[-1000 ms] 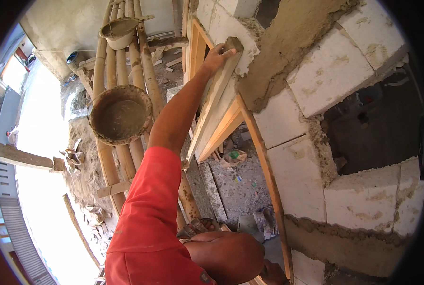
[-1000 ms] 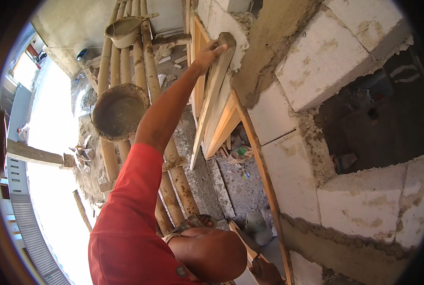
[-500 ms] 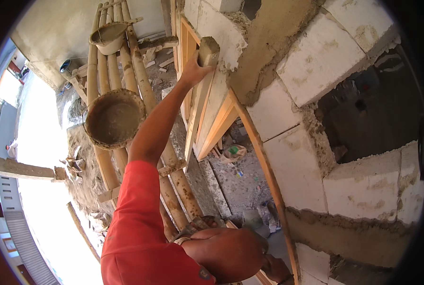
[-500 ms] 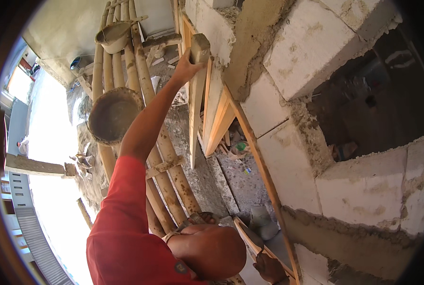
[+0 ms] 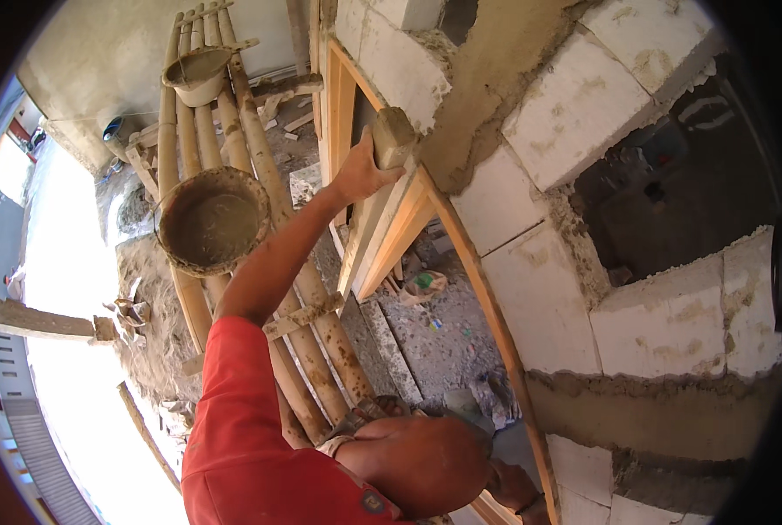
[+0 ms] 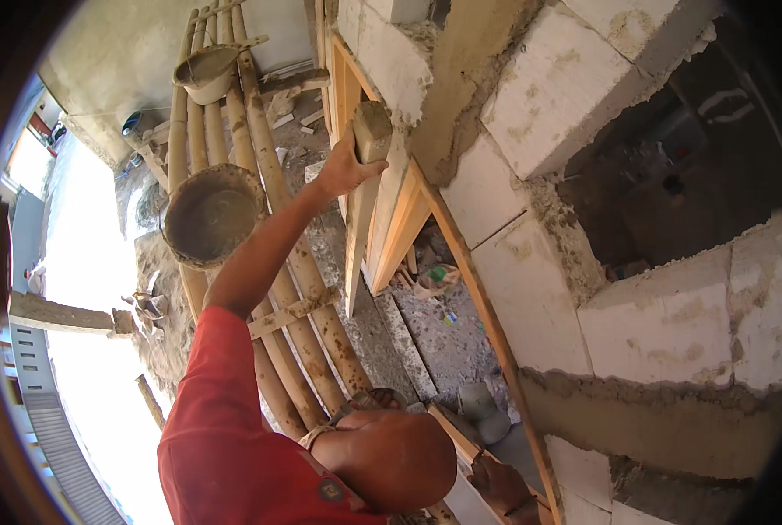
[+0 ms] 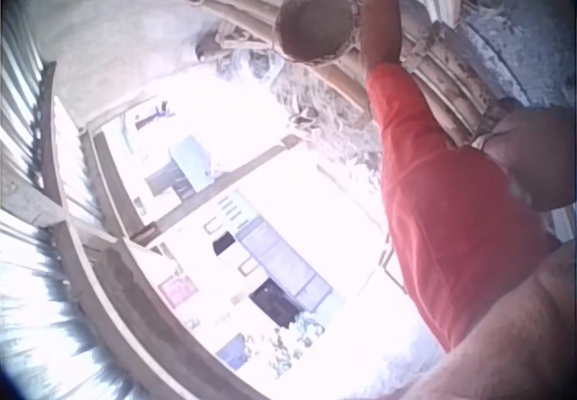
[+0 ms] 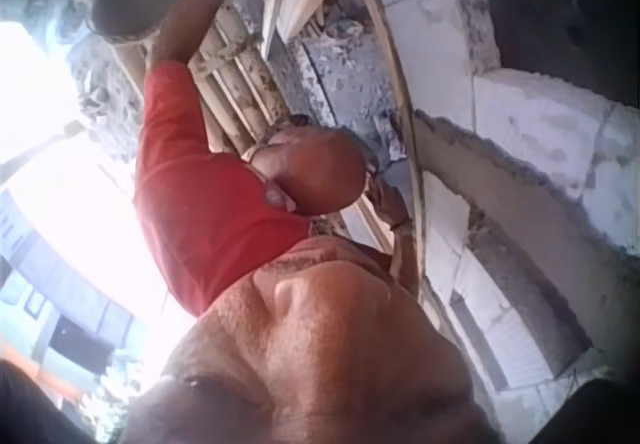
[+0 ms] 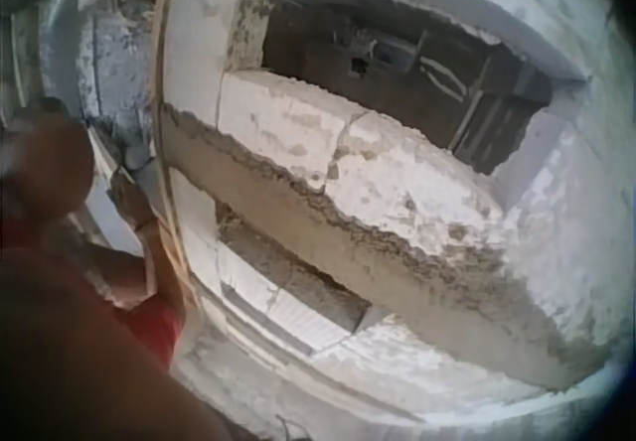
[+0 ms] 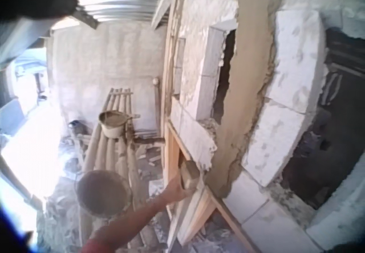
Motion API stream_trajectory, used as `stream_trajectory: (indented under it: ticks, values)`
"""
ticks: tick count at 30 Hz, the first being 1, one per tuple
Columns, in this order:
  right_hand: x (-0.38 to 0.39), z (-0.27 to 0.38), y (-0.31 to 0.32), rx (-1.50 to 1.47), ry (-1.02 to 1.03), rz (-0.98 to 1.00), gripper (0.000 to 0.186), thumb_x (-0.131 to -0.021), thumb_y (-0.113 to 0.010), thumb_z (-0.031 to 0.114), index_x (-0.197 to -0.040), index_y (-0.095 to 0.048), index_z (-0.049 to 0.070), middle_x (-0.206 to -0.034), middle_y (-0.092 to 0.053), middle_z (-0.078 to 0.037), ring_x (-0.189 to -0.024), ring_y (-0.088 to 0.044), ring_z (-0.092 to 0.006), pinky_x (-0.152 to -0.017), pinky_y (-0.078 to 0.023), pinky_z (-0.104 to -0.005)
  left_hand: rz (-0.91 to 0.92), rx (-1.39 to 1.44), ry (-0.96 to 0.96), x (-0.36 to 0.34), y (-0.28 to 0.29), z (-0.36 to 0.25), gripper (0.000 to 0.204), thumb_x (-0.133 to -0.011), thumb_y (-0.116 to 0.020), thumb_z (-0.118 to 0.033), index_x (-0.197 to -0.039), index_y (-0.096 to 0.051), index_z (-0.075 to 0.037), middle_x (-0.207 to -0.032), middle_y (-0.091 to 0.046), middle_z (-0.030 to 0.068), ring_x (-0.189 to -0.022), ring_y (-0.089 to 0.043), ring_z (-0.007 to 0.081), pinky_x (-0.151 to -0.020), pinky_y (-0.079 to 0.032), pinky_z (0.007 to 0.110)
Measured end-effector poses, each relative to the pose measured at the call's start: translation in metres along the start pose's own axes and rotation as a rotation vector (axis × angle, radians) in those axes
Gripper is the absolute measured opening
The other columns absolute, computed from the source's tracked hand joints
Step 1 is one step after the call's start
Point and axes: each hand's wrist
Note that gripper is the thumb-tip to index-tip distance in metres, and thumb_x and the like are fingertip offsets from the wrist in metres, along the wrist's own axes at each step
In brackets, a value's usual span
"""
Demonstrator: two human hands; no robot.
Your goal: The person applies plaster to the edges of a wall opening using a trowel, then scoops more plaster from a bucket and mixes it by hand.
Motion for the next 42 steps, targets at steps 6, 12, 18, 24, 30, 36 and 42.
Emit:
stream_trajectory:
  ticks: [6,12,18,24,30,36,42]
  values:
    - [0.013,0.006,-0.001,-0.026,0.005,0.027,0.038,-0.086,-0.072,0.033,-0.109,-0.057,0.006,-0.083,-0.068,-0.021,-0.082,-0.066,-0.0435,-0.071,-0.053,-0.0522,-0.033,-0.048,-0.163,-0.03,0.03,0.016,0.092,-0.075,-0.081,-0.031,-0.139,-0.03,0.01,-0.121,-0.059,0.0302,-0.113,-0.061,0.0397,-0.099,-0.048,0.042]
    - [0.006,0.011,-0.008,-0.046,0.004,0.032,0.033,-0.087,-0.072,0.028,-0.103,-0.056,0.005,-0.077,-0.066,-0.02,-0.077,-0.066,-0.0421,-0.068,-0.053,-0.0485,0.077,-0.03,-0.111,-0.06,0.038,-0.008,0.087,-0.077,-0.083,-0.031,-0.14,-0.034,0.004,-0.126,-0.058,0.0249,-0.117,-0.059,0.0339,-0.103,-0.046,0.04]
    - [0.006,0.019,0.001,-0.058,0.006,0.03,0.035,-0.086,-0.073,0.03,-0.107,-0.057,0.006,-0.083,-0.067,-0.018,-0.077,-0.067,-0.0402,-0.067,-0.053,-0.0489,0.075,-0.078,-0.073,-0.07,0.024,0.01,0.082,-0.076,-0.083,-0.032,-0.135,-0.038,0.004,-0.122,-0.06,0.0265,-0.114,-0.061,0.0375,-0.099,-0.048,0.042]
    - [0.009,-0.002,-0.008,-0.011,-0.055,0.062,0.04,-0.087,-0.072,0.034,-0.115,-0.057,0.009,-0.088,-0.069,-0.017,-0.08,-0.067,-0.04,-0.071,-0.053,-0.0499,-0.049,-0.007,0.007,-0.078,0.025,0.059,0.076,-0.074,-0.086,-0.019,-0.133,-0.043,0.002,-0.119,-0.063,0.0214,-0.113,-0.063,0.033,-0.1,-0.048,0.038]
    - [-0.004,0.005,-0.008,-0.068,-0.014,0.037,0.04,-0.087,-0.073,0.034,-0.113,-0.058,0.009,-0.085,-0.068,-0.019,-0.079,-0.067,-0.0405,-0.07,-0.053,-0.05,0.064,-0.168,0.113,-0.109,0.02,0.066,0.089,-0.07,-0.089,-0.032,-0.137,-0.043,0.006,-0.125,-0.061,0.0245,-0.117,-0.06,0.0334,-0.103,-0.046,0.039]
    - [-0.007,0.011,0.001,-0.073,-0.033,0.028,0.037,-0.086,-0.073,0.035,-0.107,-0.06,0.007,-0.081,-0.068,-0.019,-0.076,-0.067,-0.0406,-0.068,-0.053,-0.05,-0.017,-0.154,0.111,-0.118,-0.016,0.066,0.078,-0.07,-0.089,-0.027,-0.128,-0.05,0.008,-0.116,-0.065,0.0256,-0.11,-0.064,0.0358,-0.095,-0.05,0.041]
    - [-0.011,-0.003,-0.002,-0.042,-0.053,0.029,0.038,-0.088,-0.069,0.039,-0.105,-0.061,0.006,-0.082,-0.068,-0.02,-0.078,-0.067,-0.0409,-0.07,-0.053,-0.0507,-0.196,-0.223,-0.094,-0.112,-0.019,0.074,0.096,-0.08,-0.083,-0.03,-0.148,-0.028,0.008,-0.136,-0.052,0.0293,-0.126,-0.053,0.0399,-0.108,-0.042,0.042]
Point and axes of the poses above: each hand's wrist, its own x-axis away from the middle knuckle, its own y-axis out of the back of the hand, z = x × y
